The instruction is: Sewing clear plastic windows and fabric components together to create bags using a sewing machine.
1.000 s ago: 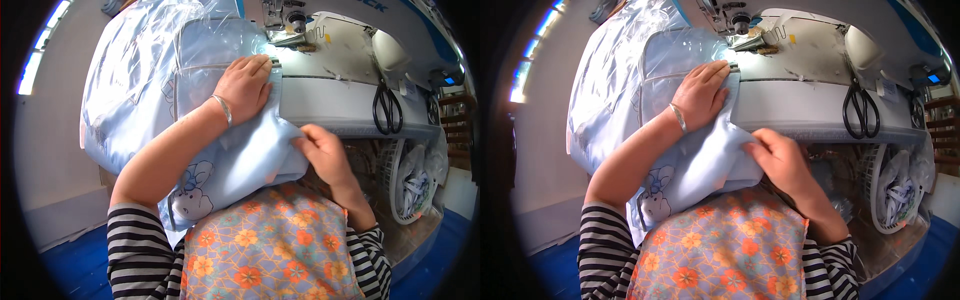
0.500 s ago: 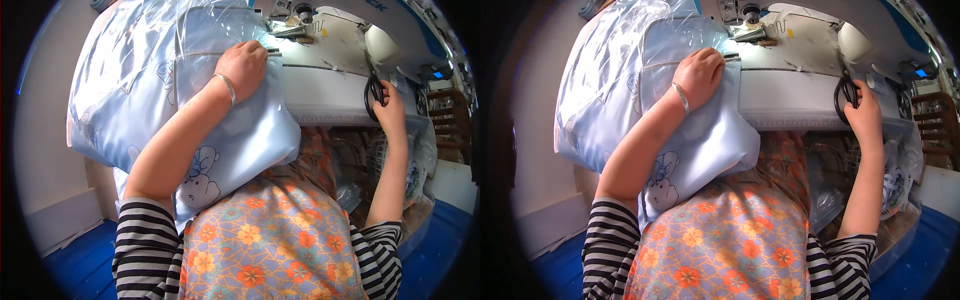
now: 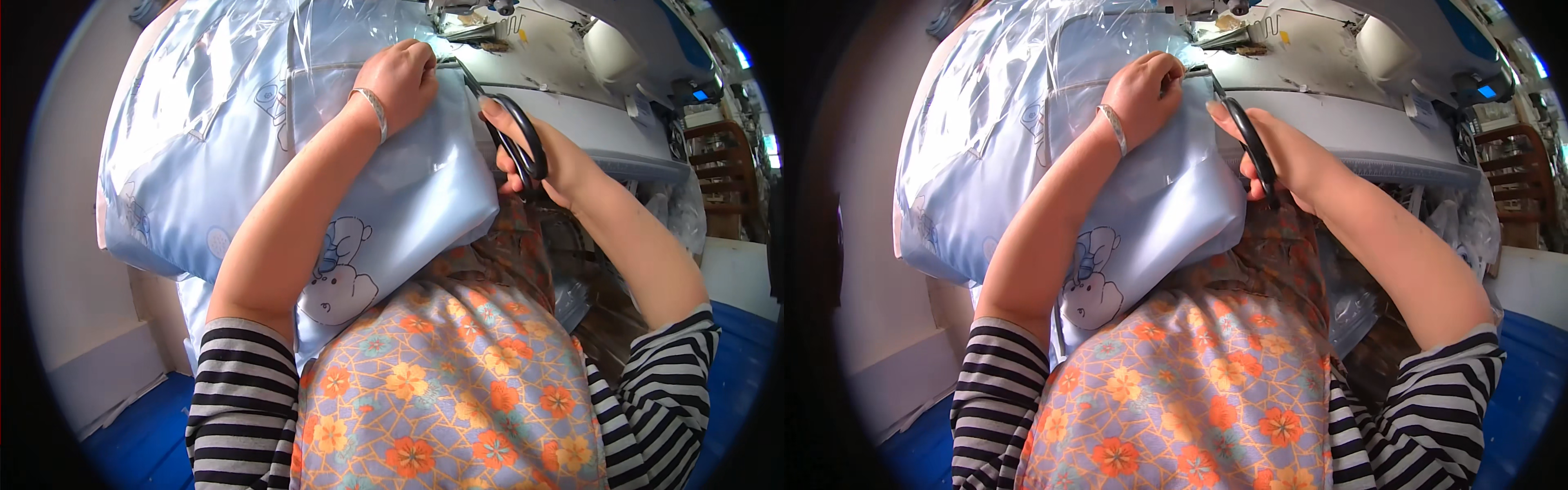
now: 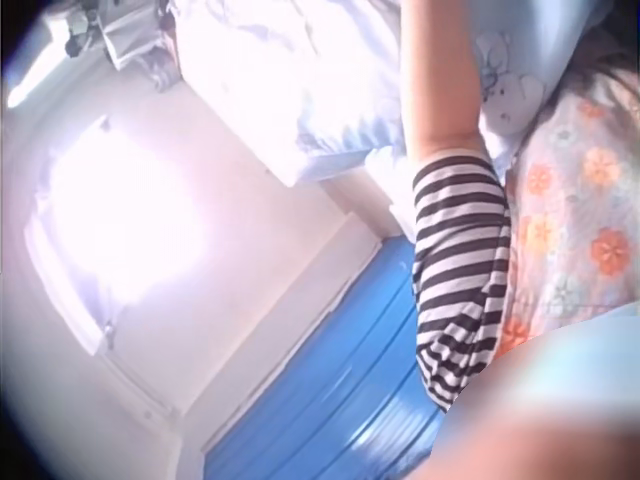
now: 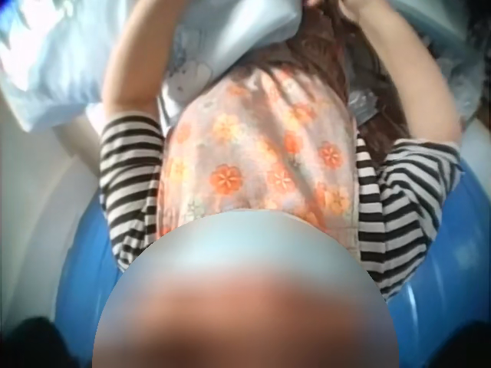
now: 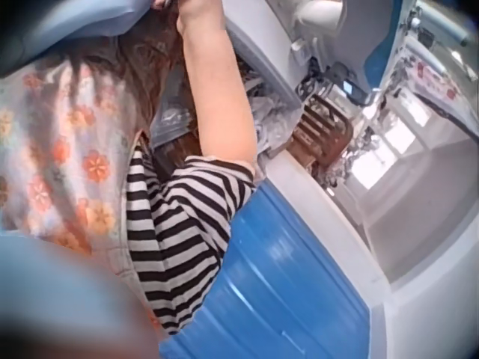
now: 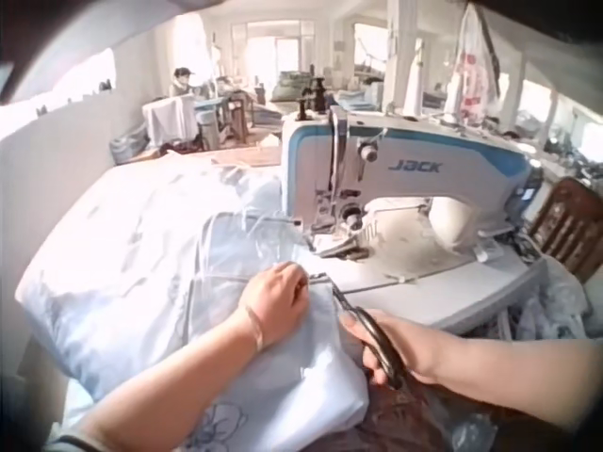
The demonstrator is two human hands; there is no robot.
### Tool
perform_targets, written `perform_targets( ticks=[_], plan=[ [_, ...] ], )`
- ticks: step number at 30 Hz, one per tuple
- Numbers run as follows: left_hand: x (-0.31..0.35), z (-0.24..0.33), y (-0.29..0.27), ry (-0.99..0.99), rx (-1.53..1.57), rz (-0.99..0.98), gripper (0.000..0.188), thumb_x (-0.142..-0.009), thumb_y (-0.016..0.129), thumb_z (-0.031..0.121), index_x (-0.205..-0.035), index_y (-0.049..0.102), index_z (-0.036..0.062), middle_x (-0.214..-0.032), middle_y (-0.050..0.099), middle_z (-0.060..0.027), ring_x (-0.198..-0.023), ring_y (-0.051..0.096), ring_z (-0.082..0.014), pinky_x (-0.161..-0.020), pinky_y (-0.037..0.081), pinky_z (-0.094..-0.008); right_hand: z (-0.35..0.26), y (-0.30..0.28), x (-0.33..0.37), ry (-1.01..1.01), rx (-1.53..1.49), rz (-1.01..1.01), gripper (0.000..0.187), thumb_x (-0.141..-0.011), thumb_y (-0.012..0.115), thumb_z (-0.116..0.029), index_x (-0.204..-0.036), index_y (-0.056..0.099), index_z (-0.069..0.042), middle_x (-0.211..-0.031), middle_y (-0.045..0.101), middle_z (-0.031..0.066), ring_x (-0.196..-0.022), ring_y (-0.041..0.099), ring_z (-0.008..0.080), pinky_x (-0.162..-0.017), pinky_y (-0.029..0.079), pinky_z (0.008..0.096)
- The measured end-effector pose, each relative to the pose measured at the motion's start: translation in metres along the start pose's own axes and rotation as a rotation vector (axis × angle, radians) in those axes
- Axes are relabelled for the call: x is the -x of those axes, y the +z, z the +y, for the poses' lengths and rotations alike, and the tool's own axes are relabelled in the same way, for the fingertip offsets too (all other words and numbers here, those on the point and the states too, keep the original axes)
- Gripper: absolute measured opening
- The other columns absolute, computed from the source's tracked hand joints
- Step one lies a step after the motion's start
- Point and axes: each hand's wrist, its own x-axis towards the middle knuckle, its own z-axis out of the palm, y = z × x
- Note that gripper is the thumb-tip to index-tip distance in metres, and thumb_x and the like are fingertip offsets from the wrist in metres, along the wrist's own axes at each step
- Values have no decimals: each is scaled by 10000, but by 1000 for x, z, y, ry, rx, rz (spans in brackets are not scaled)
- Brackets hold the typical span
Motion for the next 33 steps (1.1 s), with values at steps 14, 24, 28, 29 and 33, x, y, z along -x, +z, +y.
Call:
perform_targets(
  ticks=[14,24,28,29,33],
  plan=[
    [1,-3,0,-22,12,-19,133,-820,554,148,-862,606,33,-911,627,-144,-864,606,-351,-784,488,-435,-14,19,-7,-26,144,65,501,-877,576,-578,-1015,569,-96,-585,446,-38,-434,410,68,-419,383,209],
    [0,-3,2,-20,18,-11,132,-823,551,151,-848,596,30,-901,624,-147,-860,605,-351,-779,487,-438,1,32,-13,-110,-30,80,459,-891,573,-554,-993,545,-107,-602,445,-36,-445,398,58,-423,366,205],
    [0,-5,3,-19,34,3,128,-819,549,142,-850,596,27,-903,622,-149,-855,605,-353,-774,487,-433,-11,29,-17,-45,13,49,538,-854,572,-621,-969,529,-98,-607,449,-22,-459,409,74,-433,371,224],
    [0,-5,2,-20,77,20,127,-817,545,135,-854,597,24,-905,622,-150,-854,605,-354,-772,487,-431,-17,27,-18,-4,56,37,571,-837,572,-650,-955,523,-93,-608,454,-15,-466,421,79,-437,374,232],
    [1,-8,3,-2,138,46,129,-814,536,120,-865,599,19,-911,621,-149,-850,605,-358,-767,486,-427,-29,31,-21,18,146,45,620,-818,542,-703,-883,525,-86,-607,481,9,-488,477,111,-446,376,252]
  ],
)
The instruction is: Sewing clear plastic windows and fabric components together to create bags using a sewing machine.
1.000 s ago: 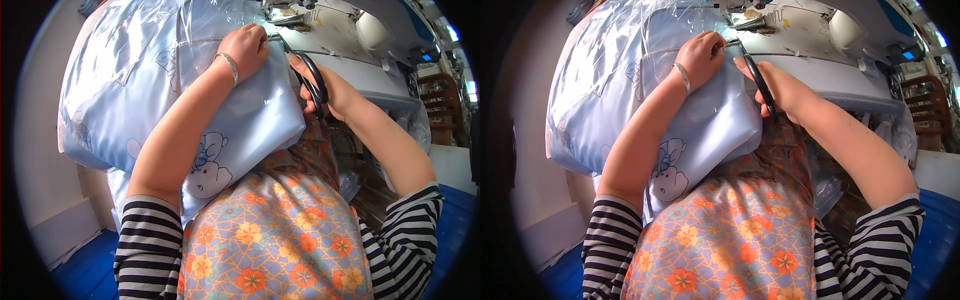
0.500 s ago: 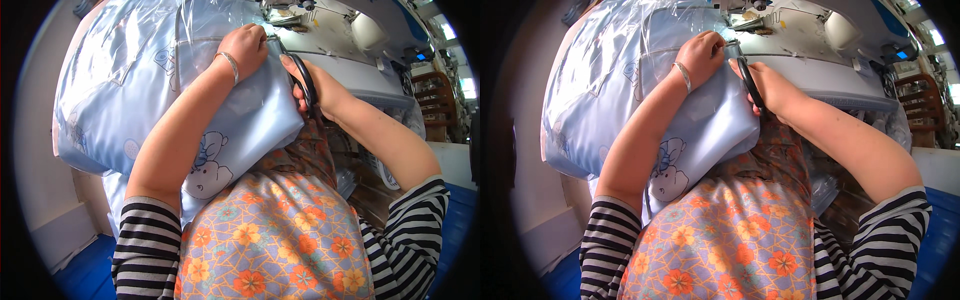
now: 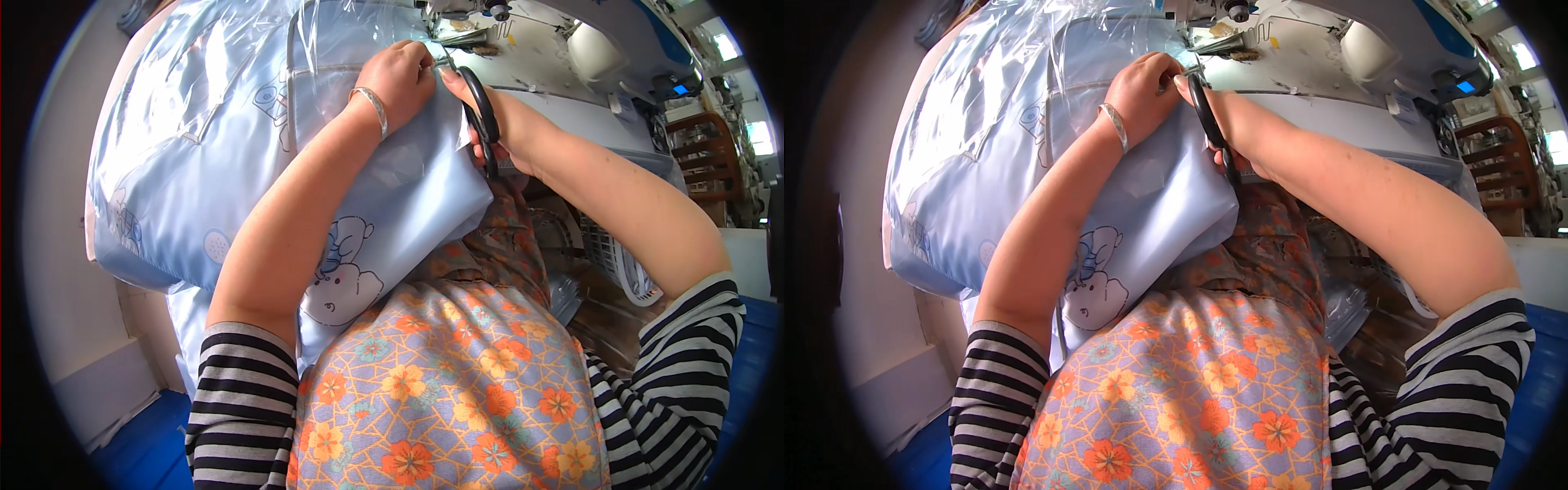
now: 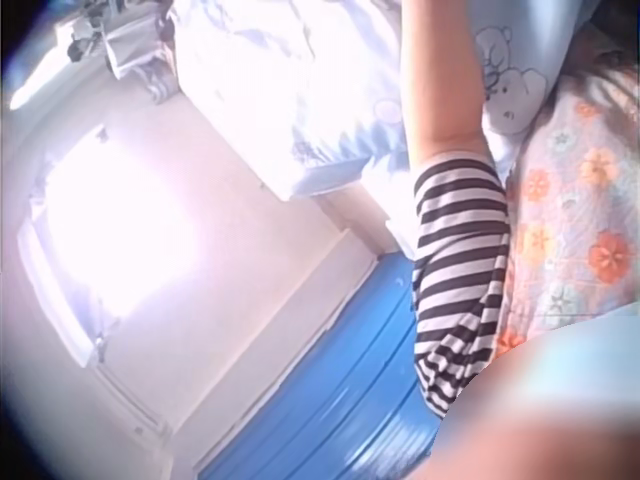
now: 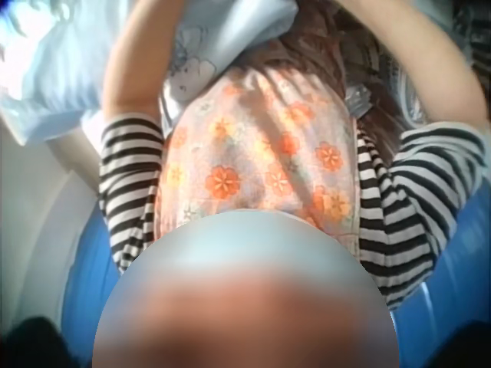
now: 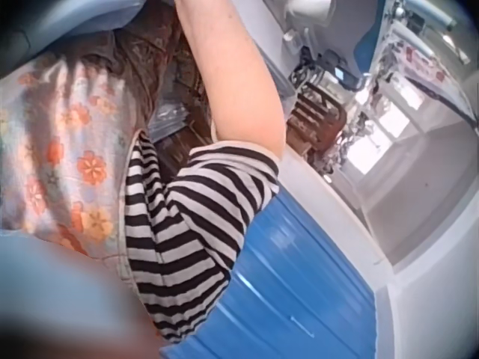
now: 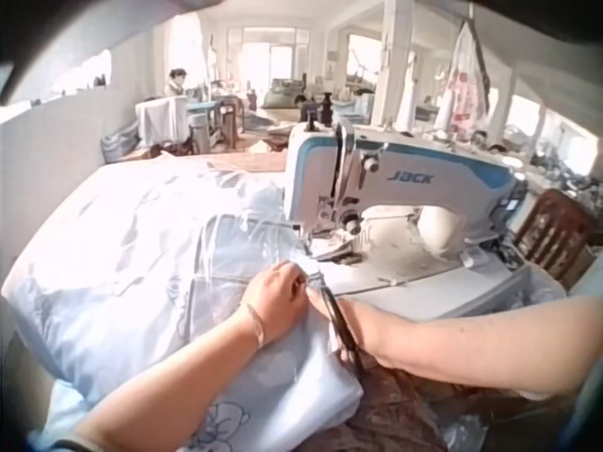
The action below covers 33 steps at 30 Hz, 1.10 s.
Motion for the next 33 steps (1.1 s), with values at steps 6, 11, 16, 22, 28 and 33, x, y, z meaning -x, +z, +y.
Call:
perform_targets(
  ticks=[6,11,16,22,28,33],
  plan=[
    [-1,0,2,-15,-8,-2,141,-817,535,130,-873,602,20,-922,622,-151,-854,605,-361,-775,488,-433,6,6,-2,-93,-46,20,581,-834,537,-674,-870,525,-94,-611,478,16,-471,467,114,-427,358,255],
    [-2,1,2,-29,-25,-22,145,-816,533,133,-877,604,22,-929,621,-154,-870,604,-361,-789,486,-436,11,8,-6,-51,-68,42,419,-864,550,-514,-867,519,-96,-629,479,6,-457,447,102,-411,348,243],
    [-1,2,2,-29,-35,-33,145,-810,537,132,-873,601,18,-929,621,-156,-871,604,-361,-791,485,-434,13,7,-7,-35,-48,18,270,-851,522,-369,-840,514,-99,-629,477,-5,-455,423,95,-409,343,241],
    [-2,2,0,-20,-25,-44,159,-802,537,128,-871,612,6,-932,619,-159,-862,604,-356,-792,486,-425,12,3,-6,-56,-38,42,179,-810,506,-270,-749,516,-102,-594,471,-8,-439,391,91,-396,315,244],
    [-4,1,-2,-7,-18,-43,139,-793,552,121,-858,616,15,-925,619,-146,-853,604,-345,-783,487,-416,23,-8,-12,-99,-106,-11,225,-819,565,-278,-702,488,-103,-552,441,-17,-420,367,85,-376,262,253],
    [-1,4,-3,6,-80,-90,118,-791,563,118,-844,615,26,-909,619,-135,-839,604,-336,-767,488,-408,59,-86,-5,-339,257,248,370,-884,636,-395,-1071,600,-78,-794,658,60,-550,490,89,-452,385,248]
  ],
)
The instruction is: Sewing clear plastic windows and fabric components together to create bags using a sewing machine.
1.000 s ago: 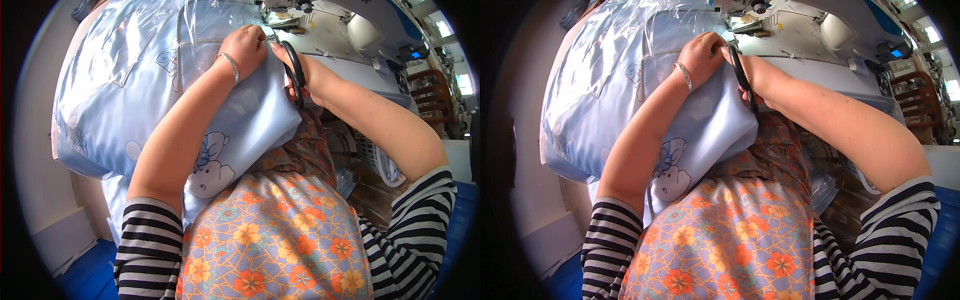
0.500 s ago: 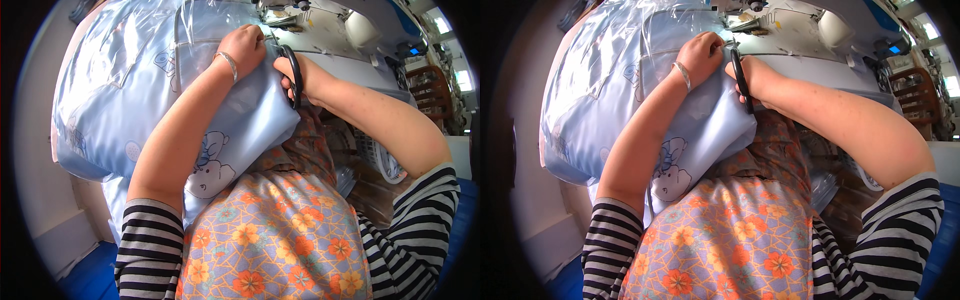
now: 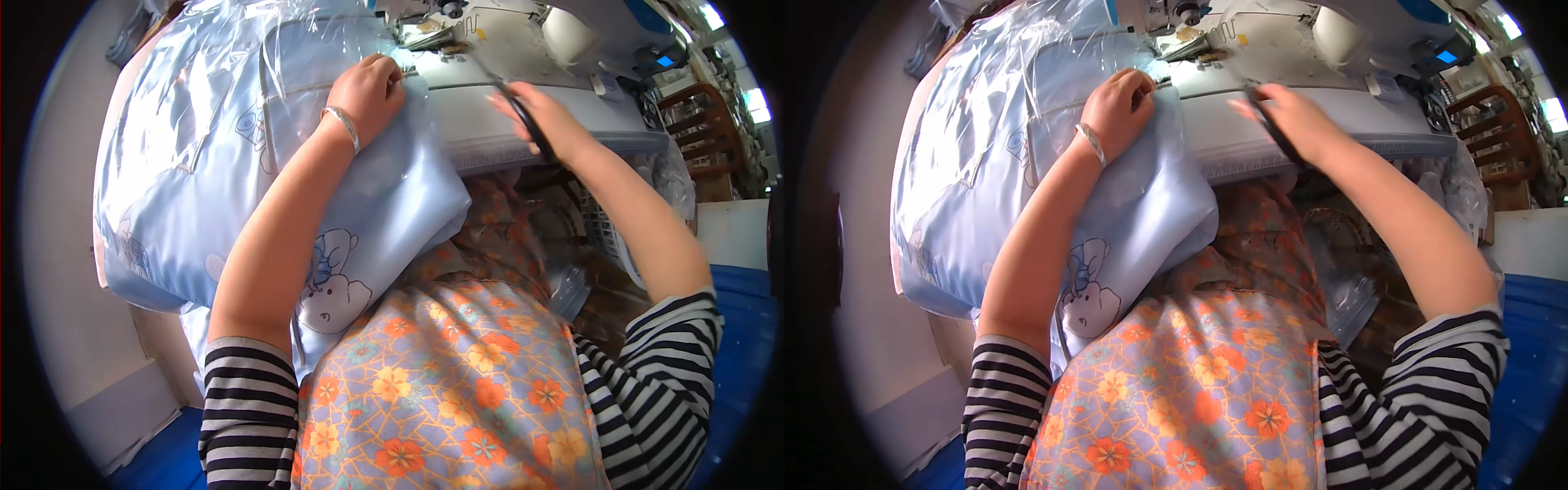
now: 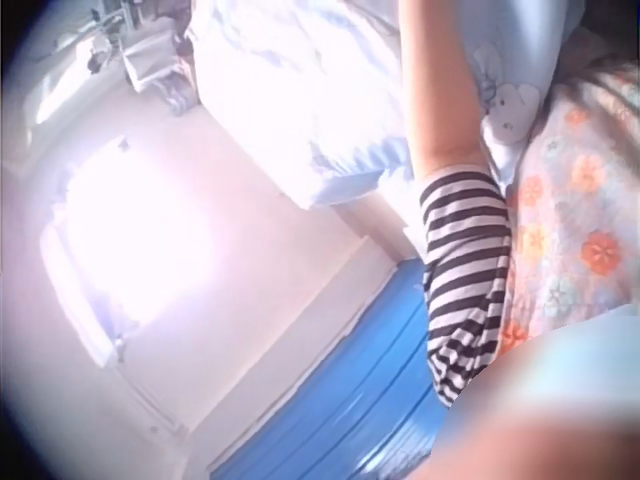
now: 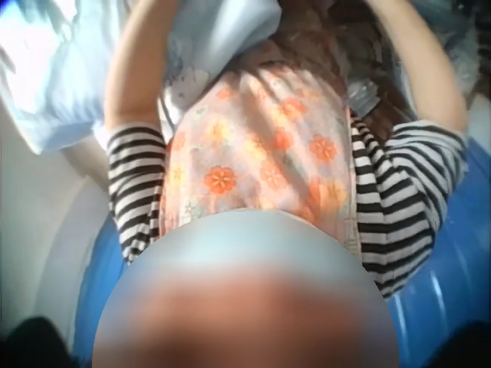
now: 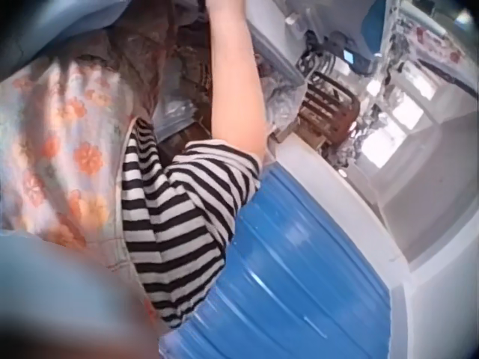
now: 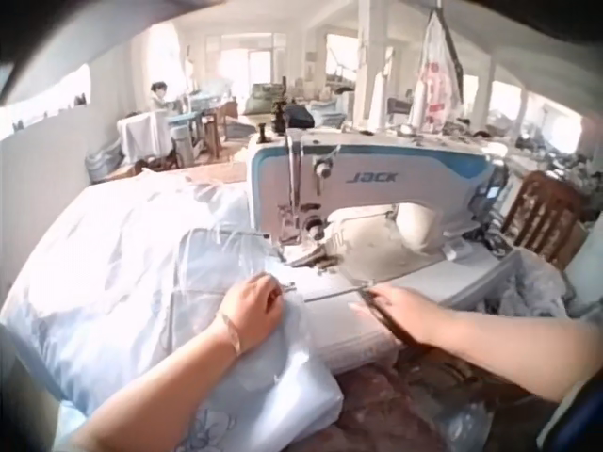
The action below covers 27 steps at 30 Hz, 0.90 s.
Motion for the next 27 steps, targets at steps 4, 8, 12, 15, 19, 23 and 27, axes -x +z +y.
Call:
perform_targets(
  ticks=[4,8,12,15,19,23,27],
  plan=[
    [1,7,-1,-2,-20,0,96,-792,564,113,-815,610,32,-875,610,-134,-799,605,-337,-732,494,-408,43,-44,9,-90,765,438,415,-824,662,-244,-1191,594,-62,-1059,649,177,-951,620,323,-833,486,384],
    [2,7,-2,38,-14,6,84,-802,564,101,-827,604,32,-850,603,-138,-768,601,-335,-690,488,-407,43,-13,-22,-395,776,543,266,-817,540,-59,-1045,669,-11,-1102,623,218,-1020,601,369,-899,485,439],
    [1,8,-2,72,-57,14,72,-838,558,70,-872,608,31,-857,607,-139,-767,597,-327,-690,479,-370,20,70,-71,-935,257,537,273,-801,538,-61,-1031,631,53,-1089,634,244,-1052,594,402,-939,476,436],
    [2,1,-13,75,-68,-110,87,-874,544,15,-950,585,1,-979,607,-126,-905,596,-266,-824,461,-322,22,52,-42,-773,610,245,219,-821,606,-157,-975,660,-12,-1003,663,160,-941,636,311,-845,510,380],
    [5,20,-23,2,-29,-266,212,-896,532,29,-1101,573,0,-1160,590,-109,-969,574,-222,-871,451,-315,87,1,62,-866,169,563,125,-766,685,-102,-883,652,-74,-867,654,96,-794,664,262,-692,551,340],
    [26,40,-43,101,-201,-243,229,-899,504,28,-1114,580,11,-1248,570,-159,-1156,544,-321,-992,403,-389,243,-84,142,-59,33,1177,65,-877,605,-58,-934,629,-38,-859,645,53,-757,628,136,-639,506,257],
    [24,60,-39,159,-191,-235,233,-899,496,19,-1118,576,16,-1249,567,-170,-1165,539,-328,-992,406,-405,401,-201,250,446,-1005,1687,121,-822,699,-132,-851,595,-77,-656,515,-15,-514,456,70,-423,340,204]
  ],
)
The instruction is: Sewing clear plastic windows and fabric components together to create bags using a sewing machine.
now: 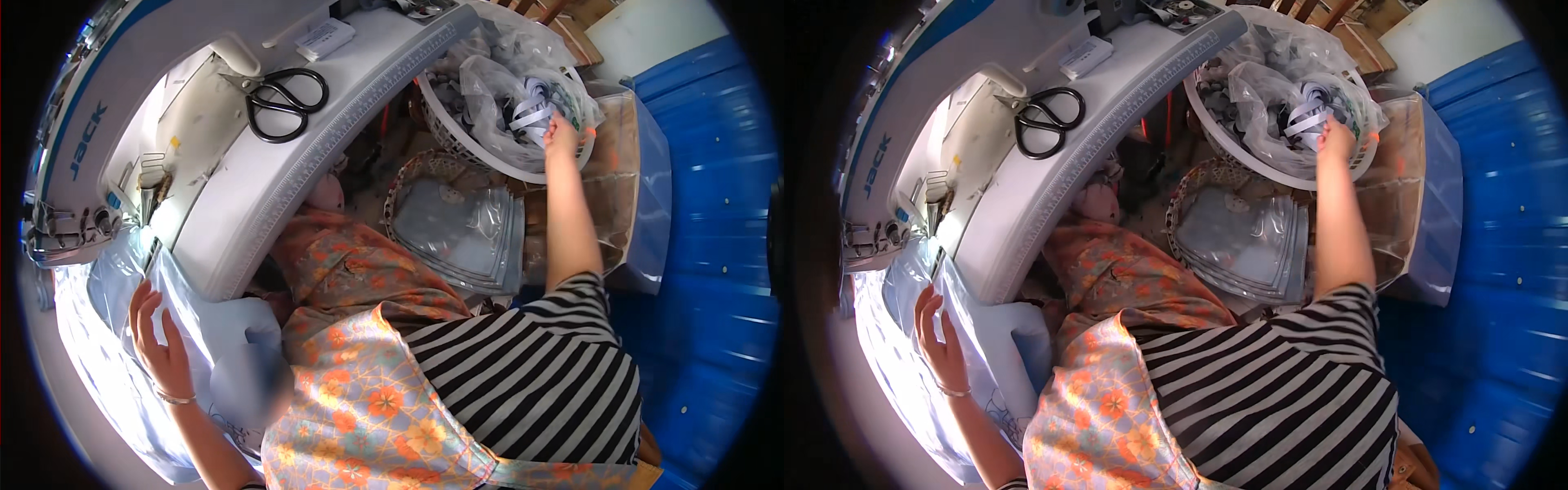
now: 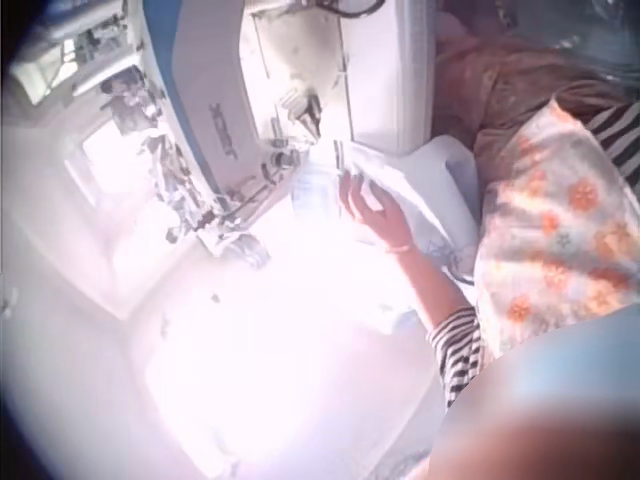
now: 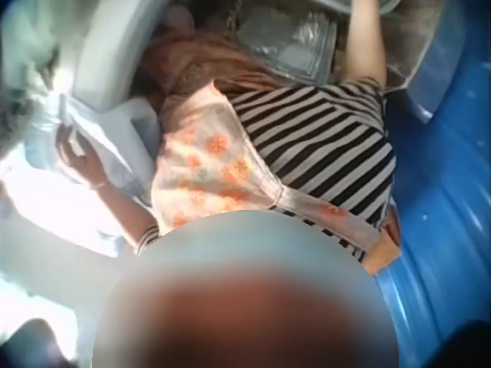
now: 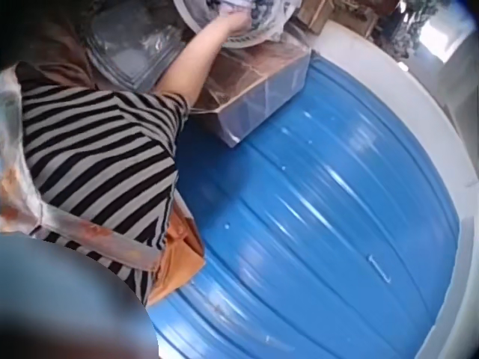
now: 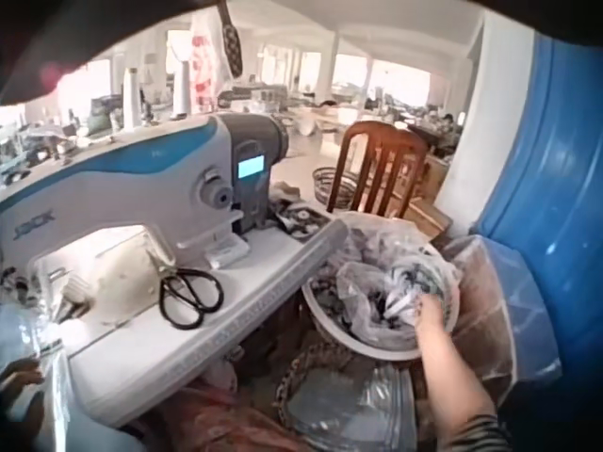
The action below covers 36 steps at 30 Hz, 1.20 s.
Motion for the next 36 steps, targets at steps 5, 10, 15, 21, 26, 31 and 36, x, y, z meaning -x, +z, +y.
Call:
perform_targets(
  ticks=[5,10,15,21,26,31,36],
  plan=[
    [-9,38,4,54,25,24,231,-885,495,-5,-1100,578,9,-1239,576,-172,-1160,546,-327,-998,408,-409,-3,13,-18,157,79,-54,85,-834,687,-139,-832,606,-114,-649,485,-40,-487,383,61,-422,286,200],
    [-13,79,0,20,78,8,241,-860,481,-49,-1067,596,-2,-1235,578,-176,-1158,549,-322,-1010,402,-398,-9,67,129,-161,238,-624,81,-830,667,-111,-902,636,-89,-728,593,-18,-576,486,58,-464,347,195],
    [-59,160,28,185,514,-118,306,-872,482,-4,-1164,572,-9,-1173,604,-193,-1112,586,-319,-971,435,-369,-48,95,320,-227,733,-1662,106,-892,625,-99,-944,651,-11,-806,672,66,-721,634,107,-648,494,249],
    [-71,159,32,-306,1127,-506,278,-912,649,187,-1106,582,0,-844,628,11,-696,531,-42,-622,445,-199,-94,114,341,-697,666,-1709,69,-830,655,-41,-880,646,7,-770,658,78,-699,618,141,-645,474,269],
    [-72,115,11,-338,951,-419,164,-915,602,180,-876,633,23,-706,540,48,-663,468,-30,-584,388,-199,-87,144,309,-993,985,-1655,106,-838,633,-33,-936,650,2,-887,667,76,-764,603,108,-678,484,253],
    [-72,117,0,-274,896,-372,180,-939,576,188,-965,626,18,-746,557,44,-683,517,-24,-590,381,-173,-73,188,407,-322,570,-2097,187,-895,619,-204,-988,618,-42,-822,601,-21,-665,512,39,-528,391,177],
    [-49,84,-4,-193,1355,-57,218,-943,598,226,-996,632,17,-853,572,35,-783,498,-49,-708,410,-209,-110,202,483,-36,997,-1740,279,-948,575,-180,-1139,569,24,-875,635,68,-836,630,152,-723,518,227]
  ],
)
